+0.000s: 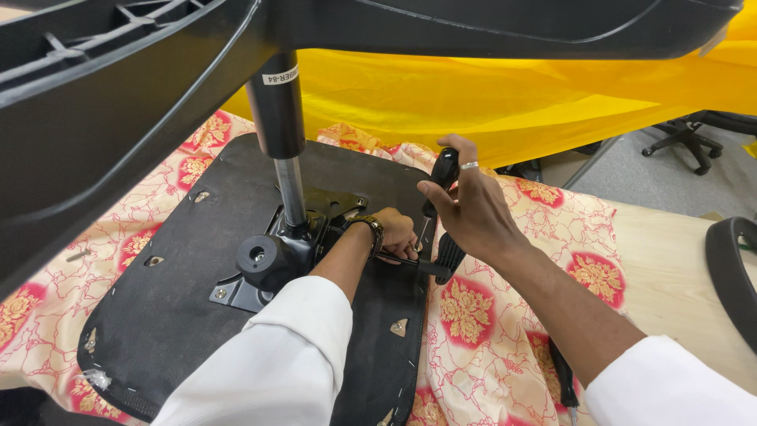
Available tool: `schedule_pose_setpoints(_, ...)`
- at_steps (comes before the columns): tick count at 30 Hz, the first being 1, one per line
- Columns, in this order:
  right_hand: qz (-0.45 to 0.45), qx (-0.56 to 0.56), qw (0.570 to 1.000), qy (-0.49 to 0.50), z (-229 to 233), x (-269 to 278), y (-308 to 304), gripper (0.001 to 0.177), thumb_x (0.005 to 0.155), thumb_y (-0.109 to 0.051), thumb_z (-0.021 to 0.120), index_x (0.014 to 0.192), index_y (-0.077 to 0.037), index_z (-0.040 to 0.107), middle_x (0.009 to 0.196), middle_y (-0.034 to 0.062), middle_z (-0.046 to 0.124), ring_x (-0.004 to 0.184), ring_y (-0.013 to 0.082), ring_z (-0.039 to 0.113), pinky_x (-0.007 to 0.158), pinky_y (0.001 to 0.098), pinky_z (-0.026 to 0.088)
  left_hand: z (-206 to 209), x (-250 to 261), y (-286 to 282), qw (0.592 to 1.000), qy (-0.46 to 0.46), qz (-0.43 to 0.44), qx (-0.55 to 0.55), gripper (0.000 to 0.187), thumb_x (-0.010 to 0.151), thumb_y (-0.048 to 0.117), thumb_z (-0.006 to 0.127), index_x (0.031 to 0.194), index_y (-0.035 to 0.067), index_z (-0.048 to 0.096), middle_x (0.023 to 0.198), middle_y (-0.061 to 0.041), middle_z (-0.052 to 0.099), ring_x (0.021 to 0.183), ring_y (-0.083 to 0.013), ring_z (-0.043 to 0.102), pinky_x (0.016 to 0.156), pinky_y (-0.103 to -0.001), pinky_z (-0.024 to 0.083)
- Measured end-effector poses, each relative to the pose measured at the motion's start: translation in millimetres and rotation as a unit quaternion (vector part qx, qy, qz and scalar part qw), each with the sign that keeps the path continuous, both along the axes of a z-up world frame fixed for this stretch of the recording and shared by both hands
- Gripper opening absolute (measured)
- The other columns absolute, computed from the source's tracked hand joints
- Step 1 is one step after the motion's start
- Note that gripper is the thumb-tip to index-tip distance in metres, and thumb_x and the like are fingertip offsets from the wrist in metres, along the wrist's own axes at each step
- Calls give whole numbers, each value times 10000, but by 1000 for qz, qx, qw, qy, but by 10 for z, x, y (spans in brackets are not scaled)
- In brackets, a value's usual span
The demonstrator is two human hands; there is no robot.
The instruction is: The person uses a screwdriver to tighten screws on the underside of an office chair base, securing the gas lift and footrest assembly. The person repeatedly adjusts the screwdriver and repositions hands to access different fasteners.
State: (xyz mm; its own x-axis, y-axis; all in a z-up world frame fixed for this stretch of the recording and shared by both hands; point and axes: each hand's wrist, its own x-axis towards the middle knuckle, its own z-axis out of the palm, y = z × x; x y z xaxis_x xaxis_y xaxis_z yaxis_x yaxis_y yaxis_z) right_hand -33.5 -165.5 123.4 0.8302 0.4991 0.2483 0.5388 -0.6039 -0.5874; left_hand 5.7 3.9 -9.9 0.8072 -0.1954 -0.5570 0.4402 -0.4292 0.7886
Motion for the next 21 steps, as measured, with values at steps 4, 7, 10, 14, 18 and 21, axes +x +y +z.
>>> schedule_pose_setpoints(4, 100, 102, 982, -123, -55, -42, -22, 463, 1020, -200, 641, 1417, -95, 425, 996, 164, 661, 855, 276, 733, 665, 350, 641, -53, 15, -11, 997, 22, 64, -32, 338, 785, -33, 426, 936, -48, 728, 867, -170, 775, 640, -188, 700, 582, -290, 567)
schedule_pose_setpoints(7, 122, 105, 979, -124, -88, -20, -73, 497, 1051, -109, 618, 1500, -67, 410, 998, 158, 678, 902, 271, 726, 822, 376, 607, -77, 46, -31, 996, 19, 73, -55, 321, 773, -34, 434, 899, -52, 729, 846, -194, 768, 632, -201, 719, 588, -273, 588)
schedule_pose_setpoints(10, 95, 188, 974, -77, -134, -19, -48, 488, 1003, -69, 649, 1452, -67, 457, 1140, 142, 696, 988, 208, 765, 772, 313, 664, -105, 60, -10, 995, 16, 77, -56, 304, 737, -87, 447, 876, -53, 715, 842, -198, 768, 654, -216, 735, 588, -288, 594)
schedule_pose_setpoints(14, 17, 175, 979, -103, -159, -69, -16, 465, 942, -114, 786, 1347, -88, 561, 1000, 103, 738, 893, 156, 792, 732, 293, 630, -102, 73, -17, 993, 12, 95, -70, 283, 792, -17, 423, 843, -83, 694, 804, -195, 747, 670, -249, 740, 572, -310, 593)
schedule_pose_setpoints(18, 19, 188, 972, -139, -183, -162, 163, 471, 909, -133, 808, 1332, -94, 604, 1034, 119, 736, 869, 169, 783, 705, 301, 629, -33, 9, -27, 990, 16, 111, -90, 290, 842, 54, 451, 854, -82, 707, 796, -201, 735, 682, -255, 759, 581, -306, 597)
schedule_pose_setpoints(21, -4, 170, 976, -136, -148, -181, 196, 477, 904, -142, 803, 1331, -93, 596, 1044, 130, 733, 856, 185, 774, 667, 309, 624, 92, -58, -35, 997, -12, 63, -44, 260, 803, 42, 511, 874, -66, 737, 811, -186, 779, 682, -227, 762, 626, -304, 602)
